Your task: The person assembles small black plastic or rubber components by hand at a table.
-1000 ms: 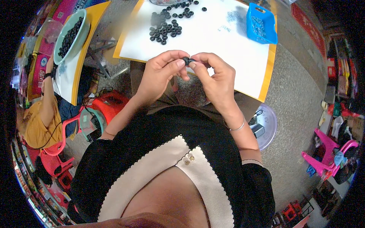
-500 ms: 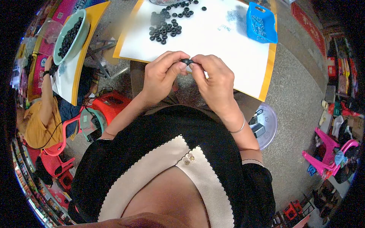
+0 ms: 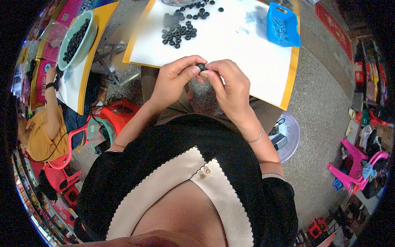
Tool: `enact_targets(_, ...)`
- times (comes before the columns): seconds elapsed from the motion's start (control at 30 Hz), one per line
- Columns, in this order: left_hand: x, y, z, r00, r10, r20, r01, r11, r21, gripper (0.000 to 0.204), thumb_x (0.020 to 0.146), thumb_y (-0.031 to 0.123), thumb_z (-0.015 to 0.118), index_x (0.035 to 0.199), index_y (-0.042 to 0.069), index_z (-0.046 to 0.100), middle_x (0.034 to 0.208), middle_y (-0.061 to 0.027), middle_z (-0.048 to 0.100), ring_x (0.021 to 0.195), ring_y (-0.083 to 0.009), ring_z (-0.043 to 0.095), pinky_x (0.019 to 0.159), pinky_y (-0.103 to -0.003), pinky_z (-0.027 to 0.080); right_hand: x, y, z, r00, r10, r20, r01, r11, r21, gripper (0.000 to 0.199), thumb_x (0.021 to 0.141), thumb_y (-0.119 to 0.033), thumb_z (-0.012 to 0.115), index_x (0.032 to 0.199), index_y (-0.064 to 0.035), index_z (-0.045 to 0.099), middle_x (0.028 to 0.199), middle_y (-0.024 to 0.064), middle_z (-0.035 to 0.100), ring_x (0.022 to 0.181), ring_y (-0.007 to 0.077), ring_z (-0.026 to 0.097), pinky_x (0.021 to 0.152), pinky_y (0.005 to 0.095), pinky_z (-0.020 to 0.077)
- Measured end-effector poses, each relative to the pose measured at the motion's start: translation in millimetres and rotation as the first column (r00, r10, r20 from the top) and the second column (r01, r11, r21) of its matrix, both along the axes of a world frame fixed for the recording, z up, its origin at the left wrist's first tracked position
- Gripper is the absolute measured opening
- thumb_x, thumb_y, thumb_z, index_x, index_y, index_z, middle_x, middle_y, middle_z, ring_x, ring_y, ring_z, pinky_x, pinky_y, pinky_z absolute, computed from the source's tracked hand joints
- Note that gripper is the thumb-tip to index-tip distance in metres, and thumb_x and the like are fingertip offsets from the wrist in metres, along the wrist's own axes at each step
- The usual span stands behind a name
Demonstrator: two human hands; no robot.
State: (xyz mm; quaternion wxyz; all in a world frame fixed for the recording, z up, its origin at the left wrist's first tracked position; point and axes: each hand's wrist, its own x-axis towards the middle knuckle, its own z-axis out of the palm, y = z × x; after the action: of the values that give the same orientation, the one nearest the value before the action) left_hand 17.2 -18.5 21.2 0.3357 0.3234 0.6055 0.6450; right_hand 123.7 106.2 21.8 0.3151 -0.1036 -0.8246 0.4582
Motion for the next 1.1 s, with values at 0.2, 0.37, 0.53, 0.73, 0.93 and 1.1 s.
enact_targets(0.2, -2.7, 1.7, -6.2, 0.876, -0.133, 0.464, 0.096, 0.99, 0.102, 0.027, 0.092, 0.013, 0.053, 0.11, -0.007, 0.057, 0.09, -0.0095, 0.063, 0.075, -0.0125, 0.06, 0.069, -0.025, 0.052, -5.7, 7.6, -4.0, 0.995, 0.028, -0.092, 0.003, 0.947, 0.322, 0.016, 0.071, -0.006, 0.07, 0.083, -0.0031, 0.06, 0.074, 0.007, 0.056, 0.071, 0.0231, 0.054, 0.064, 0.0329, 0.0413)
enact_targets(0.37, -12.6, -0.4, -5.5, 0.817, -0.21, 0.538, 0.191, 0.977, 0.09, 0.027, 0.093, 0.015, 0.052, 0.109, -0.006, 0.057, 0.089, -0.0092, 0.062, 0.073, -0.0125, 0.059, 0.068, -0.025, 0.052, -5.4, 11.9, -3.3, 0.991, 0.108, -0.081, -0.078, 0.946, 0.314, 0.019, 0.07, -0.01, 0.072, 0.083, -0.0047, 0.059, 0.074, 0.006, 0.055, 0.069, 0.0224, 0.052, 0.064, 0.0326, 0.0391)
enact_targets(0.53, -12.3, 0.6, -5.2, 0.767, -0.311, 0.561, 0.264, 0.95, 0.166, 0.028, 0.094, 0.016, 0.05, 0.109, -0.006, 0.057, 0.088, -0.0093, 0.061, 0.073, -0.0125, 0.056, 0.066, -0.026, 0.051, -5.9, 15.8, -3.6, 0.99, 0.133, -0.049, -0.111, 0.943, 0.315, 0.019, 0.07, -0.013, 0.072, 0.081, -0.0059, 0.059, 0.073, 0.0054, 0.053, 0.067, 0.0223, 0.05, 0.064, 0.032, 0.0375)
enact_targets(0.73, -16.4, -2.2, -8.8, 0.691, -0.277, 0.668, 0.206, 0.961, 0.186, 0.027, 0.094, 0.015, 0.05, 0.109, -0.005, 0.057, 0.09, -0.0087, 0.058, 0.072, -0.0121, 0.053, 0.067, -0.026, 0.049, -2.9, 11.7, 3.8, 0.994, 0.107, -0.02, -0.105, 0.992, 0.072, 0.016, 0.074, -0.007, 0.069, 0.086, -0.0033, 0.061, 0.077, 0.0065, 0.056, 0.07, 0.0193, 0.053, 0.064, 0.0296, 0.0431)
enact_targets(0.93, -15.1, -1.3, -9.0, 0.716, -0.244, 0.654, 0.155, 0.969, 0.191, 0.024, 0.093, 0.013, 0.05, 0.107, -0.004, 0.058, 0.087, -0.0079, 0.054, 0.069, -0.011, 0.05, 0.064, -0.024, 0.046, 1.1, 16.0, -8.5, 0.999, 0.038, 0.003, -0.038, 0.998, 0.053, 0.007, 0.08, -0.003, 0.063, 0.087, -0.0006, 0.061, 0.079, 0.0083, 0.057, 0.071, 0.0187, 0.056, 0.064, 0.0278, 0.0452)
enact_targets(1.1, -15.1, -1.1, -12.2, 0.724, -0.237, 0.647, 0.132, 0.969, 0.207, 0.022, 0.093, 0.015, 0.049, 0.101, -0.003, 0.058, 0.085, -0.0066, 0.054, 0.068, -0.0103, 0.049, 0.062, -0.024, 0.045, 2.8, 13.5, -3.2, 1.0, 0.031, -0.001, -0.031, 0.999, 0.016, 0.006, 0.081, -0.003, 0.062, 0.087, -0.0003, 0.061, 0.08, 0.0082, 0.057, 0.072, 0.0171, 0.056, 0.064, 0.0271, 0.0456)
